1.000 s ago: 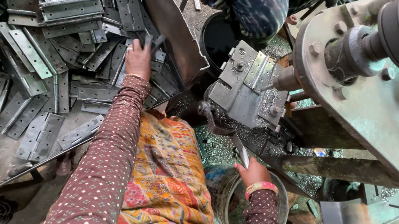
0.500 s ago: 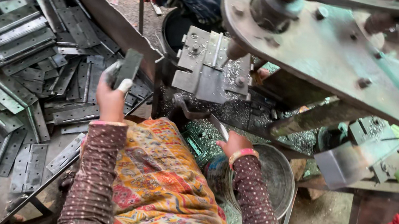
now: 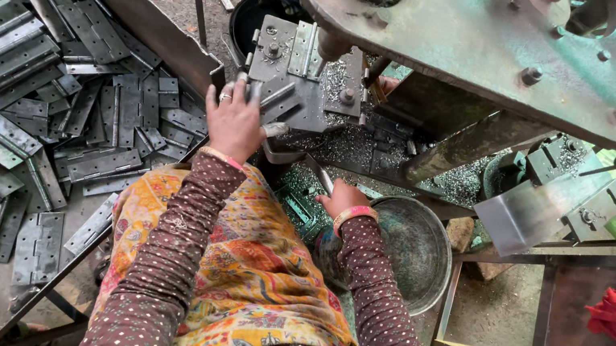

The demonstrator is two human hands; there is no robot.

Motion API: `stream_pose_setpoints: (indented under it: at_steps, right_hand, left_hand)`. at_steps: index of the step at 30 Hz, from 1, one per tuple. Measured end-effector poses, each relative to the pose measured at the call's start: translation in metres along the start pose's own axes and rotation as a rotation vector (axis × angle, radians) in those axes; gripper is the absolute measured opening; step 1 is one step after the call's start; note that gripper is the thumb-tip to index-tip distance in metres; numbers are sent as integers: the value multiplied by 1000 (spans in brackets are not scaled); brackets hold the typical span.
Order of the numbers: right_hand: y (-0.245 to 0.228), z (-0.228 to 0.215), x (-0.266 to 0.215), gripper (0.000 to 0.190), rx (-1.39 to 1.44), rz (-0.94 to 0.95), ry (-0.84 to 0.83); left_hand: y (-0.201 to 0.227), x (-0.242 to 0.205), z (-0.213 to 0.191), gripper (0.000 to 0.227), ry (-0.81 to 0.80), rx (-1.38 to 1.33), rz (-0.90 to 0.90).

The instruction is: The person sits on the floor and operates a metal press machine. They repeatedly pick up metal pieces from a pile, place them into the press, and remove the processed pieces.

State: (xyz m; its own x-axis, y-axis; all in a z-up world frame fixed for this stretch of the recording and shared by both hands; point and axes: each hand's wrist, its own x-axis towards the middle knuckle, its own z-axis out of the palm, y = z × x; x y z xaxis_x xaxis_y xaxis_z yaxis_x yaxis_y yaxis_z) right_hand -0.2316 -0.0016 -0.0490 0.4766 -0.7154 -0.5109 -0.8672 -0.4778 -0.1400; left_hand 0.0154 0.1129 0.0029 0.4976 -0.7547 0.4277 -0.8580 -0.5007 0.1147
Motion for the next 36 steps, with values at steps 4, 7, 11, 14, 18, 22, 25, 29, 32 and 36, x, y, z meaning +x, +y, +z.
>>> stream_pose_setpoints:
  at_steps: [4, 7, 11, 14, 18, 22, 25, 29, 32, 36]
  right_hand:
    - [0, -4, 0, 57, -5, -35, 2]
    - [-8, -20, -3, 58, 14, 6, -89]
    - [-18, -41, 0, 58, 13, -4, -93]
    - [-18, -41, -3, 56, 8, -33, -36]
    - [-12, -35, -2, 56, 6, -50, 15]
    - [7, 2, 11, 54, 70, -21, 26]
    - [30, 72, 0, 50, 185, -62, 140]
    - [48, 105, 22, 40, 196, -107, 237]
    - [41, 93, 22, 48, 240, -103, 112]
    - [17, 23, 26, 57, 49, -61, 30]
  left_hand:
    - [-5, -8, 1, 82, -110, -121, -31]
    - [8, -20, 9, 75, -218, -17, 30]
    - [43, -33, 34, 58, -63, 6, 81]
    - [64, -27, 43, 45, -186, -2, 91]
    - [69, 10, 54, 45, -209, -37, 67]
    - [67, 16, 60, 45, 2, 14, 72]
    - [65, 18, 59, 42, -115, -136, 56]
    - [57, 9, 54, 38, -42, -145, 96]
    - [57, 5, 47, 35, -70, -109, 115]
    - [64, 0, 45, 41, -79, 14, 136]
